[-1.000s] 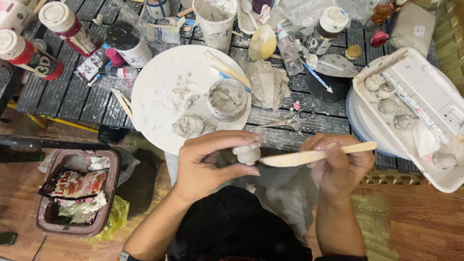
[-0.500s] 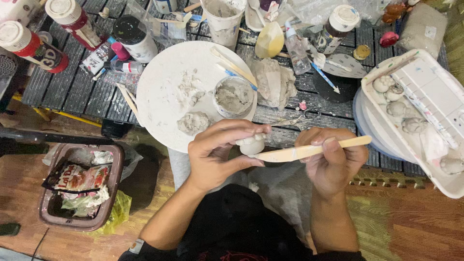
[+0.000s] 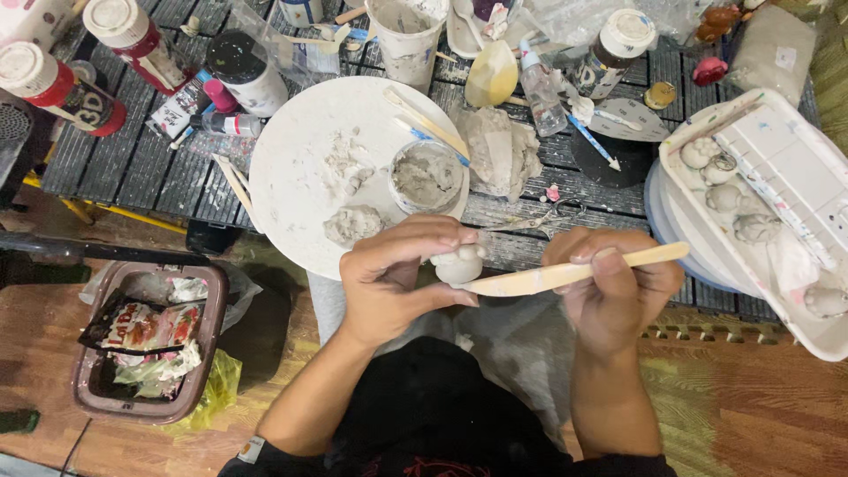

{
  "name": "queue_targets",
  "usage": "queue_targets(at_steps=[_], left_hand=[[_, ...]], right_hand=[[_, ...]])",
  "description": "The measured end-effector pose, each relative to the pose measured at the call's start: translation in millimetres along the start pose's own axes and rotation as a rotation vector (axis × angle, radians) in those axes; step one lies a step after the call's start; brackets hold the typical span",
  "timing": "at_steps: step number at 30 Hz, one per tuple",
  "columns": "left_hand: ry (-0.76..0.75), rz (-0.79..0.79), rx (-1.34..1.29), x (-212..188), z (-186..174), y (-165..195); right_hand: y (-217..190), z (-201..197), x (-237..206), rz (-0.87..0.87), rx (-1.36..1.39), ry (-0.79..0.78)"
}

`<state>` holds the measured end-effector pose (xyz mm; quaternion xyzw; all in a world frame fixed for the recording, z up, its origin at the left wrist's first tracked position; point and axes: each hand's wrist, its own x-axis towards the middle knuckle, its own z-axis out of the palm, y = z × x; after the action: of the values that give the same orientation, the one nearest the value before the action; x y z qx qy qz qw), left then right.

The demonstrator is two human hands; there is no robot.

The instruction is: The person shapes a small lump of grey clay using a wooden stick and a pair of scissors. They refine the surface and add details to the object while seated at a cluttered workbench.

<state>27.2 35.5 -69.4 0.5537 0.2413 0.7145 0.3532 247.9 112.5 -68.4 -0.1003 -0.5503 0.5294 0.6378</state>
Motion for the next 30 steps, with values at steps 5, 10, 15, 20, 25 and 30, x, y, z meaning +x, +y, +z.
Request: queue_targets(at_steps=[5,10,15,20,25,30], left_hand=[[0.040,-0.090,-0.144,-0.4,5.7,1.1],[-0.007,-0.025,-0.071,2.0,4.5,3.3],[-0.025,0.007,-0.057,1.9,6.9,5.2],[0.010,0.000,-0.178,0.9,8.5,2.8],[-0.005,-0.010,-0.223,-1.2,9.3,-0.9],[-0.023,0.006,-0.195,-2.9,7.4,-1.4]], right_hand=[[2.5,-5.3,2.1,0.002,0.043,0.041],[1.1,-11.1,0.9,0.011,0.126,0.076],[2.8,-8.4,5.2,-0.023,0.027,-0.032],[1.8,-5.6,5.4,0.008,0.056,0.027],[-0.5,-1.4,-0.6,0.045,0.104,0.041],[0.1,0.6,-1.1,0.078,0.067,0.018]])
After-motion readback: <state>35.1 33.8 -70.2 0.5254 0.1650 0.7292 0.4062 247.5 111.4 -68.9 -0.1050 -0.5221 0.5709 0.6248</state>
